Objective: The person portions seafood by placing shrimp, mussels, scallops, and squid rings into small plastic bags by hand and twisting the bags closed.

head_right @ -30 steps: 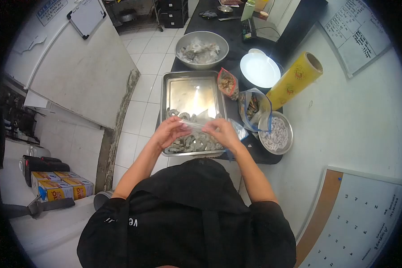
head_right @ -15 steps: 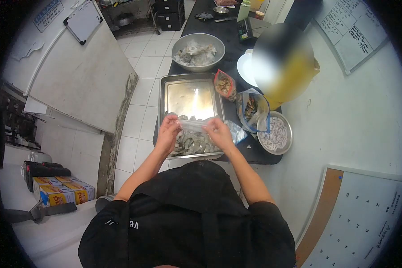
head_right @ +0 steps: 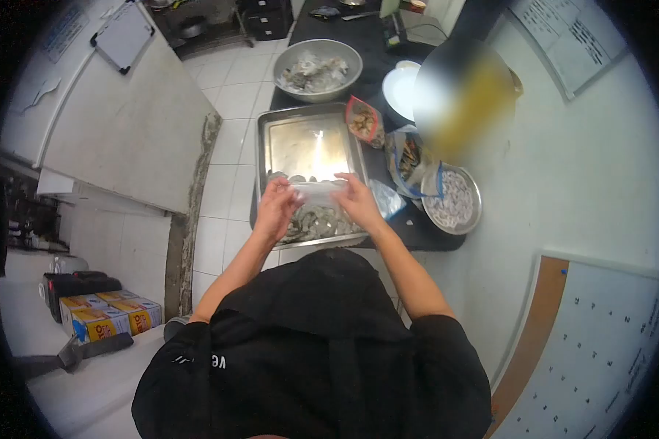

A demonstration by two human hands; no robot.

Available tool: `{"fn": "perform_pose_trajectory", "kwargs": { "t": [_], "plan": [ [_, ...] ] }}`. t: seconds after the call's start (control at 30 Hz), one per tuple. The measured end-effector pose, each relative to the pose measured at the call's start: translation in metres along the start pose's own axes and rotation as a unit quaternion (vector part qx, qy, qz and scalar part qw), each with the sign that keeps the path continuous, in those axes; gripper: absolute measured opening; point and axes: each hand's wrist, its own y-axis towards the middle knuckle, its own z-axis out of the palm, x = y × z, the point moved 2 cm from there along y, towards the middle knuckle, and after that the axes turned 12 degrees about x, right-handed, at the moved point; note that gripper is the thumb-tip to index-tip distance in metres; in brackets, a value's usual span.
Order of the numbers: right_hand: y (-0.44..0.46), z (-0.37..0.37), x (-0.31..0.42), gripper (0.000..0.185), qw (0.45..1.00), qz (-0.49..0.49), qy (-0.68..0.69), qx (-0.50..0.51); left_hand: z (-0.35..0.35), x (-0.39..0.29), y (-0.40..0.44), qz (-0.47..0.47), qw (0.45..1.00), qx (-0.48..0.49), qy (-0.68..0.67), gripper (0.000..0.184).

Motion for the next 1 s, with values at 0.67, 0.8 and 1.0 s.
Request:
{"fn": "perform_pose_trajectory", "kwargs": {
  "t": [0.67,0.8,1.0],
  "plan": [
    [0.026,-0.187,-0.055,0.021,0.961,0.095,-0.151,-0.214,0.034,0.011,-0.001,0.098,0.794,0.046,0.598,0.019],
    [0.058,-0.218,-0.093,0.021,0.873,0.254,-0.408,-0.086,0.041,0.020,0.004,0.095,0.786,0.058,0.609,0.016],
    [0.062,-0.200,-0.136,0.021,0.770,0.296,-0.565,-0.025,0.039,0.023,0.005,0.050,0.806,0.039,0.589,0.021]
  ]
}}
